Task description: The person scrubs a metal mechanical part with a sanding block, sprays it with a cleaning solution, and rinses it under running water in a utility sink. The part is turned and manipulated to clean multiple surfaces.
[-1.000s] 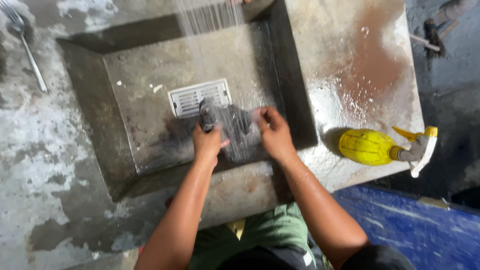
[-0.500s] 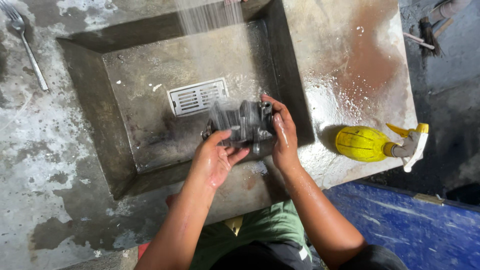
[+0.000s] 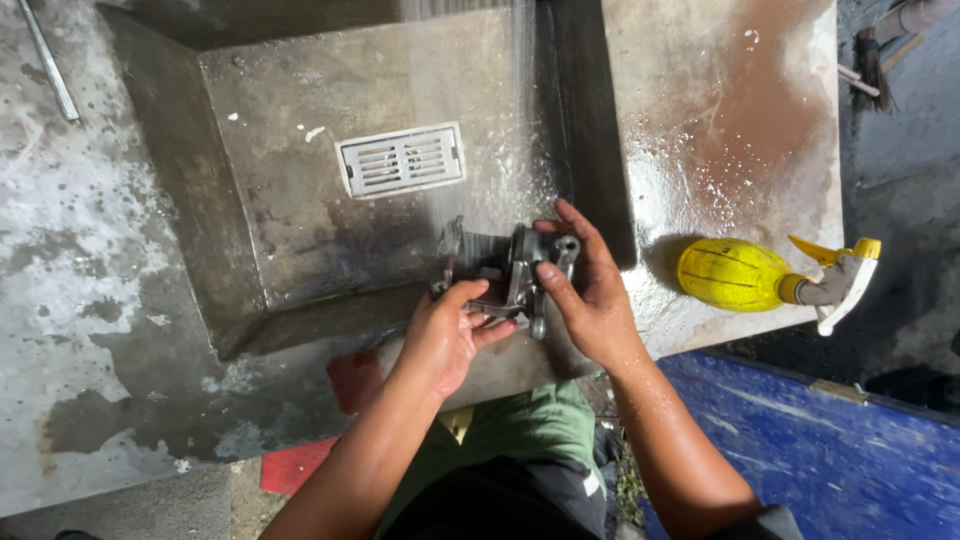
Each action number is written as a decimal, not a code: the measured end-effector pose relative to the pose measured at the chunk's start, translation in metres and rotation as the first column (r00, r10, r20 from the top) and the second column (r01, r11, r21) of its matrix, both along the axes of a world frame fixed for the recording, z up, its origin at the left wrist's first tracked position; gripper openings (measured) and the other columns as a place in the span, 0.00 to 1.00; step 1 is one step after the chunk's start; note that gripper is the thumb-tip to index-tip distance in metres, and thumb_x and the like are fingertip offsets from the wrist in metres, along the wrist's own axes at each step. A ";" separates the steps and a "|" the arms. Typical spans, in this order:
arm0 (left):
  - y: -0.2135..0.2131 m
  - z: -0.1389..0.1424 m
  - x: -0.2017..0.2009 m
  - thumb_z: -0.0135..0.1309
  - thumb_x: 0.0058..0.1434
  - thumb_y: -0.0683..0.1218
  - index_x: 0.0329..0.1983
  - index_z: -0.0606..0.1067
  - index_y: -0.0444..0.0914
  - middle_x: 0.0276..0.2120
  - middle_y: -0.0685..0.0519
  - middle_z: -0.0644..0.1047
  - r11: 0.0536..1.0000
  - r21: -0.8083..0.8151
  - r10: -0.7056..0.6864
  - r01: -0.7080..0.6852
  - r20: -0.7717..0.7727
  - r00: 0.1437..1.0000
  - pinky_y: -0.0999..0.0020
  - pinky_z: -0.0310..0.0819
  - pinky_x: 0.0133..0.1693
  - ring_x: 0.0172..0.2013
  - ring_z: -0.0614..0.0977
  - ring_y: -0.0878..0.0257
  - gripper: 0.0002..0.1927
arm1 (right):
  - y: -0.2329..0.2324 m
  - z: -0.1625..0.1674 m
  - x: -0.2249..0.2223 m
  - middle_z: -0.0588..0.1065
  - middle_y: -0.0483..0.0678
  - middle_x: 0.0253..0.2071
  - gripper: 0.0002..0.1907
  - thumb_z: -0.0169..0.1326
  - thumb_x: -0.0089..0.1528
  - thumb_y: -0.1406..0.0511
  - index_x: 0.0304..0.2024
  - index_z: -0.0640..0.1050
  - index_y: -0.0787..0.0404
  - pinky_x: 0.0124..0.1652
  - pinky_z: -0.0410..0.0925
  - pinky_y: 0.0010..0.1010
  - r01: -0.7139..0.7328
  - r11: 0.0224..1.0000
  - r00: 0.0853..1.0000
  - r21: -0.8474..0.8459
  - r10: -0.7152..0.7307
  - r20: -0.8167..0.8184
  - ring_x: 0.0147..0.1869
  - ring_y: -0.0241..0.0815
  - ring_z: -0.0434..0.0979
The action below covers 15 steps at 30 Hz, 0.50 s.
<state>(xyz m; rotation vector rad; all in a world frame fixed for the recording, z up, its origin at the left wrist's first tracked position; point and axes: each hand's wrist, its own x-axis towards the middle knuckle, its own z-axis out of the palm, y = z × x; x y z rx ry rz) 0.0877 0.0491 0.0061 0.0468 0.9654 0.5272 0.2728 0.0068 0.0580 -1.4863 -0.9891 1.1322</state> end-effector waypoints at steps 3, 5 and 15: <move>-0.004 0.013 -0.001 0.54 0.61 0.42 0.50 0.73 0.35 0.43 0.48 0.79 0.991 0.130 -0.016 0.031 -0.111 0.994 0.55 0.85 0.36 0.38 0.83 0.56 0.14 | -0.013 -0.015 0.006 0.72 0.53 0.64 0.38 0.57 0.67 0.66 0.76 0.57 0.64 0.69 0.62 0.35 -0.020 0.999 0.995 0.027 0.017 0.102 0.69 0.43 0.69; -0.010 0.022 -0.004 0.55 0.61 0.41 0.53 0.71 0.36 0.45 0.48 0.79 0.979 0.194 -0.026 0.057 -0.161 0.987 0.56 0.86 0.35 0.39 0.82 0.57 0.17 | -0.023 -0.021 0.008 0.73 0.54 0.63 0.40 0.58 0.66 0.67 0.76 0.57 0.64 0.69 0.61 0.36 -0.047 0.998 0.990 0.031 0.043 0.136 0.69 0.43 0.70; -0.037 0.010 -0.016 0.56 0.61 0.39 0.62 0.69 0.41 0.53 0.52 0.78 0.917 0.305 -0.136 0.259 -0.372 0.918 0.58 0.88 0.36 0.49 0.81 0.61 0.25 | -0.041 -0.033 0.028 0.76 0.53 0.59 0.41 0.62 0.61 0.66 0.73 0.60 0.65 0.68 0.63 0.38 -0.226 0.971 0.963 0.073 0.212 0.164 0.67 0.44 0.74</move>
